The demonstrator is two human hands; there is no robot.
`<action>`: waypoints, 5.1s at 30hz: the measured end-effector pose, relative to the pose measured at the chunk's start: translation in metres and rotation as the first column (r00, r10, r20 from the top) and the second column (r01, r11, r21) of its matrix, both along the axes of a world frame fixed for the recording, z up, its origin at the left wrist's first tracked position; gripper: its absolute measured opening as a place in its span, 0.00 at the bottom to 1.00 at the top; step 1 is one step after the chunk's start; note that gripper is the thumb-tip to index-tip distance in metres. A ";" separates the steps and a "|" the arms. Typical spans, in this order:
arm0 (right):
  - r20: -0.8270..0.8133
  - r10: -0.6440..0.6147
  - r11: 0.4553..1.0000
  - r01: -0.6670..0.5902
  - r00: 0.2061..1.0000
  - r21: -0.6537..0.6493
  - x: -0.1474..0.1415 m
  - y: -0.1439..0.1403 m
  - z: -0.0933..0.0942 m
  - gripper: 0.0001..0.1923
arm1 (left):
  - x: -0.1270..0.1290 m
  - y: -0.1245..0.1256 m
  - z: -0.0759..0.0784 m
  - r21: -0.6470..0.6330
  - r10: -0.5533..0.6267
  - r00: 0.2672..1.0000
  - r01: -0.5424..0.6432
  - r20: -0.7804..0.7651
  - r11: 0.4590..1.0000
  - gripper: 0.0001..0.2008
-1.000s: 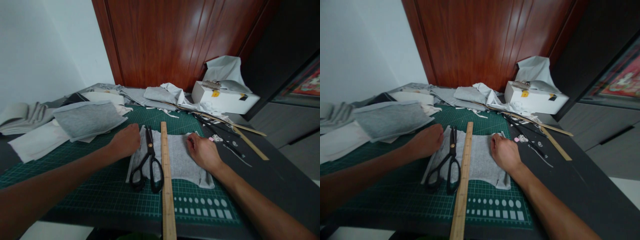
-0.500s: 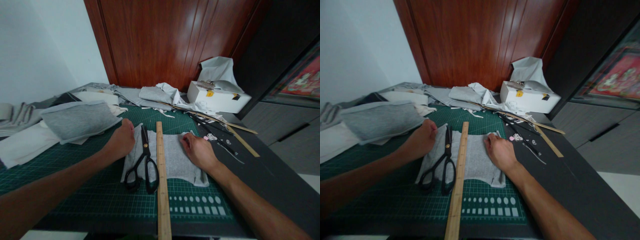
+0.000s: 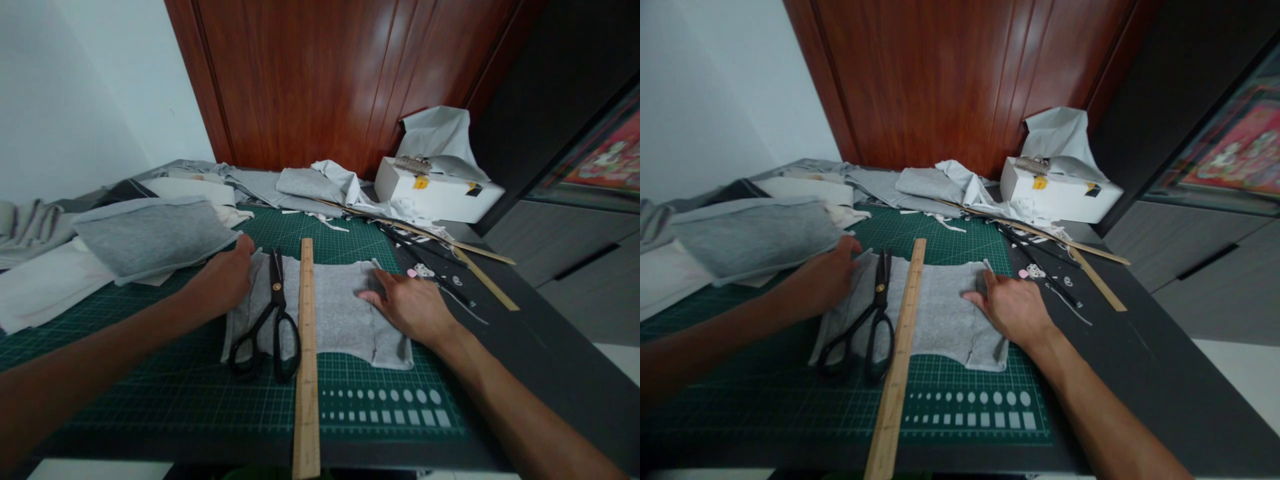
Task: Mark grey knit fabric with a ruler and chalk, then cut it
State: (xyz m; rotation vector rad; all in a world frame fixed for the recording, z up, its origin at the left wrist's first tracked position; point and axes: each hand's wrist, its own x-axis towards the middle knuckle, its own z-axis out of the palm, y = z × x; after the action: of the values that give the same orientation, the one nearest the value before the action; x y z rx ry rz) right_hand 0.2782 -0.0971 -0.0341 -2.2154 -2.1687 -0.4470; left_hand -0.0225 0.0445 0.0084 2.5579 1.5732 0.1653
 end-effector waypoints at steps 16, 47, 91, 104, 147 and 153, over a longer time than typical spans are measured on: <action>0.038 -0.045 0.996 0.048 0.998 -0.080 -0.013 -0.002 0.011 0.33 | -0.007 -0.006 0.015 0.213 -0.117 0.993 0.118 -0.017 0.970 0.16; -0.537 -0.015 0.969 -0.120 0.844 -0.216 0.025 -0.019 0.026 0.24 | 0.130 -0.044 -0.028 -0.168 -0.728 0.683 0.712 -0.055 0.681 0.69; -0.754 0.088 0.968 0.122 0.650 0.218 0.024 -0.006 0.014 0.18 | 0.145 -0.054 -0.027 -0.193 -0.684 0.728 0.667 -0.035 0.720 0.80; -0.866 -0.044 0.976 -0.165 0.498 -0.145 0.004 -0.006 0.014 0.09 | 0.132 -0.042 -0.034 -0.077 -0.695 0.701 0.711 0.162 0.699 0.54; -0.766 0.099 0.995 -0.080 0.635 0.062 0.020 -0.002 0.007 0.09 | 0.129 -0.022 -0.021 -0.200 -0.727 0.657 0.753 0.199 0.627 0.50; -0.752 0.099 0.995 -0.045 0.652 0.091 0.023 -0.002 0.008 0.08 | 0.133 -0.032 -0.028 -0.125 -0.695 0.700 0.714 0.167 0.689 0.57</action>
State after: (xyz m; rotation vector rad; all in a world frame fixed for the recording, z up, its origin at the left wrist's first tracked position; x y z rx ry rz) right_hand 0.3010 -0.0995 -0.0259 -1.7714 -1.7090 0.3734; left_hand 0.1103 0.0124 -0.0199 2.7306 0.4352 0.0639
